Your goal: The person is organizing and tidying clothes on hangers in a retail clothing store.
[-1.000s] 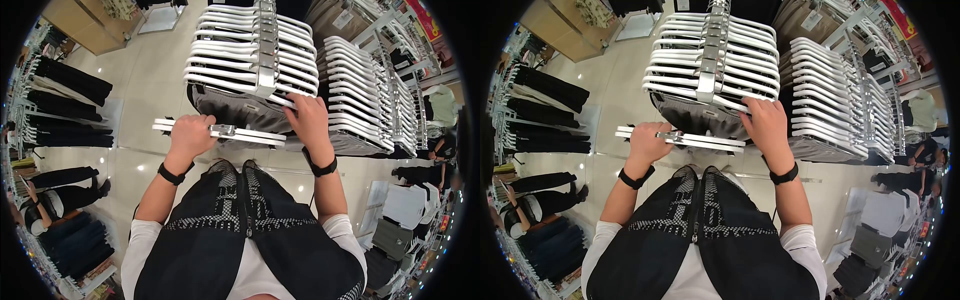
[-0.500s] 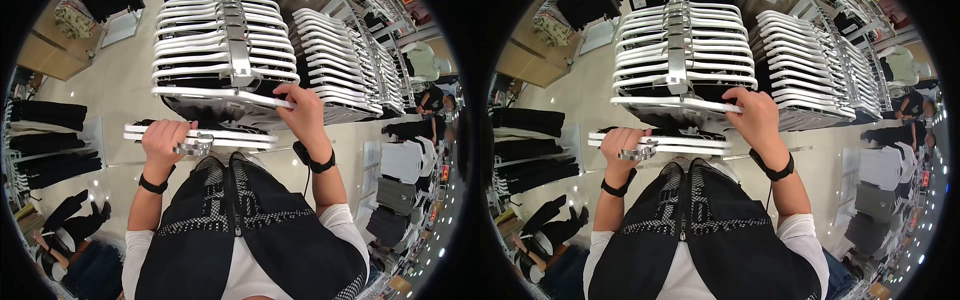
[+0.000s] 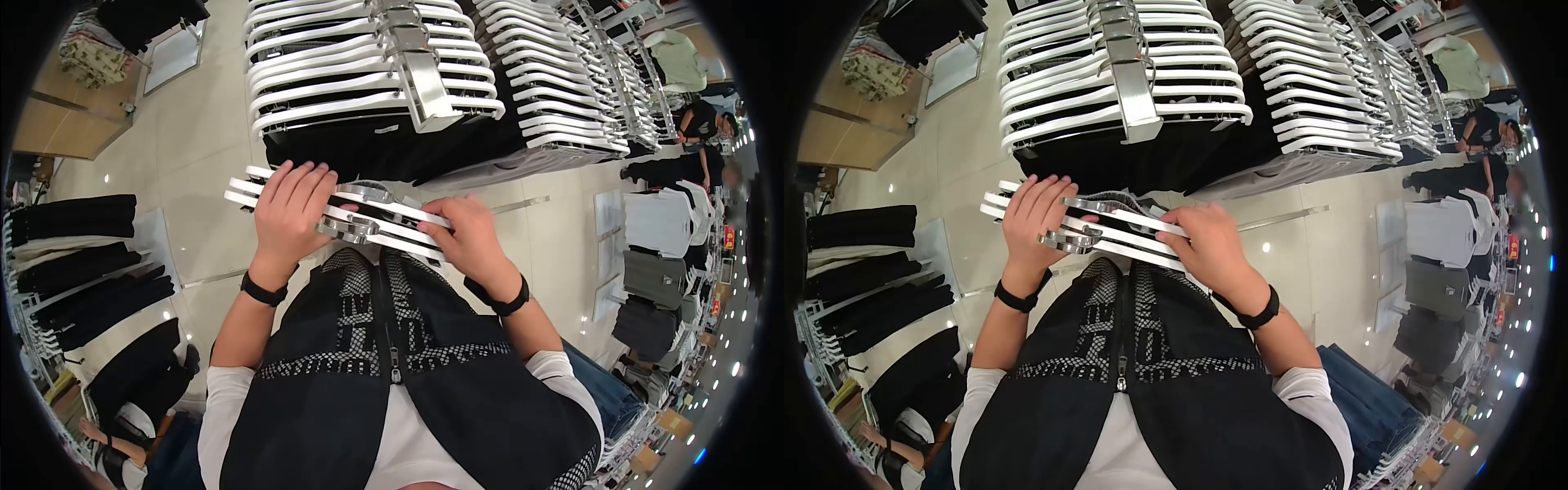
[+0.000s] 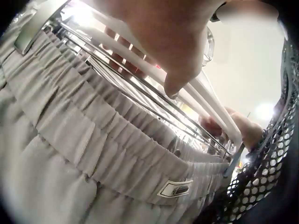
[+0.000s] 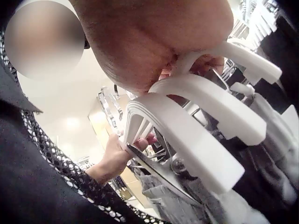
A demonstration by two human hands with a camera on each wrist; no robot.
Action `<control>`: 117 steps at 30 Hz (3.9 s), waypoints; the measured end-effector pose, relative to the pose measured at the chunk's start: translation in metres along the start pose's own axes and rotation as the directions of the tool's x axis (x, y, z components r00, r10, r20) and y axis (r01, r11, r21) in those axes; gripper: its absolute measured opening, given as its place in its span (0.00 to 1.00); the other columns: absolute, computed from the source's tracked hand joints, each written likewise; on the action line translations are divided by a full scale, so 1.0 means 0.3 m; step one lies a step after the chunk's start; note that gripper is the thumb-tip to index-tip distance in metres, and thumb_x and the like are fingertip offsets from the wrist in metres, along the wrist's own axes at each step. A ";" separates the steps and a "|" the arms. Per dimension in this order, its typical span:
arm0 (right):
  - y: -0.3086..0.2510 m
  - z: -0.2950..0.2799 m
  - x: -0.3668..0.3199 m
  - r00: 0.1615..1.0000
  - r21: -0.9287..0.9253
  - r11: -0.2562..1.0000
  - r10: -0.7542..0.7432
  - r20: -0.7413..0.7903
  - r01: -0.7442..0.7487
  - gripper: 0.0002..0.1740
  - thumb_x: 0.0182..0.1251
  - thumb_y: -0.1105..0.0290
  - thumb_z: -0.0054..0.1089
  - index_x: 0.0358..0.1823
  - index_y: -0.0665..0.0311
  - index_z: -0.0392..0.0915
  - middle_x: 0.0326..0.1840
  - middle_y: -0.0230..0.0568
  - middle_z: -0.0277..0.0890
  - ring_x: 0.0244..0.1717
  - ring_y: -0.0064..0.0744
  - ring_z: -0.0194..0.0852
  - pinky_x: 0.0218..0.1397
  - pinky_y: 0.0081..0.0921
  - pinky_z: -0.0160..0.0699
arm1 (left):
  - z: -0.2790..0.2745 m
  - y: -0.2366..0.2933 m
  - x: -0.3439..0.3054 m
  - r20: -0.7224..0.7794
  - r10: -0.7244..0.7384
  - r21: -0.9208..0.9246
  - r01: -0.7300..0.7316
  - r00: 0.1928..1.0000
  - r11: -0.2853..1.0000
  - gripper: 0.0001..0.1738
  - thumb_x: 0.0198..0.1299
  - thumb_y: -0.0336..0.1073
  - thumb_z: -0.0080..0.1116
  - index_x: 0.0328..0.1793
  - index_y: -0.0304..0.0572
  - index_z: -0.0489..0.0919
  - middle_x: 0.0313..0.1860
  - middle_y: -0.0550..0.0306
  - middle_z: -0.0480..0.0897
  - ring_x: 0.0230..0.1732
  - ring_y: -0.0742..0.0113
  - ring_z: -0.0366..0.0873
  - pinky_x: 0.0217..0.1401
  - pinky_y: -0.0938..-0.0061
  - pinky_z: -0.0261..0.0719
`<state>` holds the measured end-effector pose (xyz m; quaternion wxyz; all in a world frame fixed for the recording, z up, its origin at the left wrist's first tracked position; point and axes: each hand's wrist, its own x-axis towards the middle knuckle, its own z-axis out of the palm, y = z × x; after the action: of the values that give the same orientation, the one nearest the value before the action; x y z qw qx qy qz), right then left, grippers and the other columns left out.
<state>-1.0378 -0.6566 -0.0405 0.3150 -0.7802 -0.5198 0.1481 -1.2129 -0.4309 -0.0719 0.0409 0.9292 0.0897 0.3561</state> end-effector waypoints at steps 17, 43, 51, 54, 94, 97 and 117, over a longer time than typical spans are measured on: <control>0.116 0.017 -0.017 0.959 -0.226 0.934 -0.282 0.004 0.276 0.27 0.45 0.68 0.78 0.50 0.61 0.78 0.41 0.37 0.81 0.42 0.39 0.81 0.52 0.36 0.70 | 0.020 0.043 0.031 0.504 -0.080 0.059 0.057 0.860 0.997 0.17 0.38 0.37 0.71 0.38 0.43 0.83 0.29 0.57 0.79 0.34 0.58 0.81 0.41 0.65 0.80; 0.279 -0.224 0.434 0.801 -0.323 0.753 -0.599 0.024 0.573 0.12 0.63 0.64 0.74 0.43 0.59 0.82 0.31 0.35 0.78 0.39 0.40 0.79 0.48 0.39 0.73 | -0.143 0.484 -0.095 -0.029 -0.505 0.516 0.446 0.862 0.732 0.12 0.35 0.34 0.68 0.31 0.47 0.82 0.22 0.59 0.74 0.25 0.55 0.76 0.28 0.63 0.76; 0.264 -0.286 0.359 0.937 -0.021 0.937 -0.349 -0.026 0.348 0.21 0.61 0.68 0.78 0.52 0.60 0.76 0.25 0.37 0.74 0.29 0.42 0.77 0.34 0.38 0.74 | -0.172 0.440 -0.113 -0.077 -0.293 0.534 0.288 0.953 0.795 0.11 0.39 0.30 0.69 0.32 0.45 0.81 0.29 0.61 0.82 0.29 0.58 0.81 0.34 0.66 0.79; 0.301 -0.294 0.297 0.952 0.034 0.952 -0.306 0.004 0.306 0.20 0.61 0.69 0.79 0.48 0.61 0.75 0.27 0.38 0.76 0.32 0.42 0.76 0.36 0.37 0.73 | -0.193 0.399 -0.102 -0.049 -0.264 0.521 0.250 0.963 0.816 0.09 0.47 0.31 0.71 0.34 0.45 0.82 0.30 0.61 0.83 0.31 0.59 0.82 0.36 0.66 0.81; 0.232 -0.230 0.384 0.858 -0.125 0.873 -0.487 -0.161 0.472 0.14 0.63 0.67 0.77 0.50 0.52 0.90 0.24 0.31 0.73 0.30 0.34 0.70 0.41 0.32 0.68 | -0.126 0.118 -0.045 -0.043 -0.046 0.178 0.053 0.998 0.983 0.10 0.43 0.32 0.72 0.33 0.42 0.84 0.51 0.56 0.85 0.43 0.53 0.86 0.43 0.62 0.86; 0.243 -0.200 0.421 0.838 -0.237 0.847 -0.518 -0.171 0.476 0.11 0.64 0.66 0.75 0.48 0.53 0.89 0.25 0.29 0.75 0.31 0.34 0.72 0.45 0.33 0.68 | -0.133 0.126 -0.059 -0.040 -0.082 0.203 0.088 0.996 0.975 0.10 0.42 0.32 0.72 0.33 0.43 0.84 0.50 0.57 0.85 0.42 0.54 0.86 0.42 0.62 0.86; 0.167 -0.113 0.184 0.877 0.181 0.906 -0.418 0.236 0.383 0.13 0.73 0.65 0.65 0.52 0.63 0.85 0.42 0.41 0.84 0.47 0.46 0.80 0.56 0.39 0.74 | -0.089 0.141 -0.036 0.007 -0.091 0.173 0.088 0.996 0.981 0.13 0.40 0.28 0.69 0.35 0.39 0.80 0.45 0.54 0.90 0.35 0.57 0.84 0.39 0.63 0.81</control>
<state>-0.9599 -0.6311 -0.0419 0.3148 -0.6061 -0.6973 0.2177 -1.2329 -0.4740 -0.0532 -0.0230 0.9269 0.1616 0.3380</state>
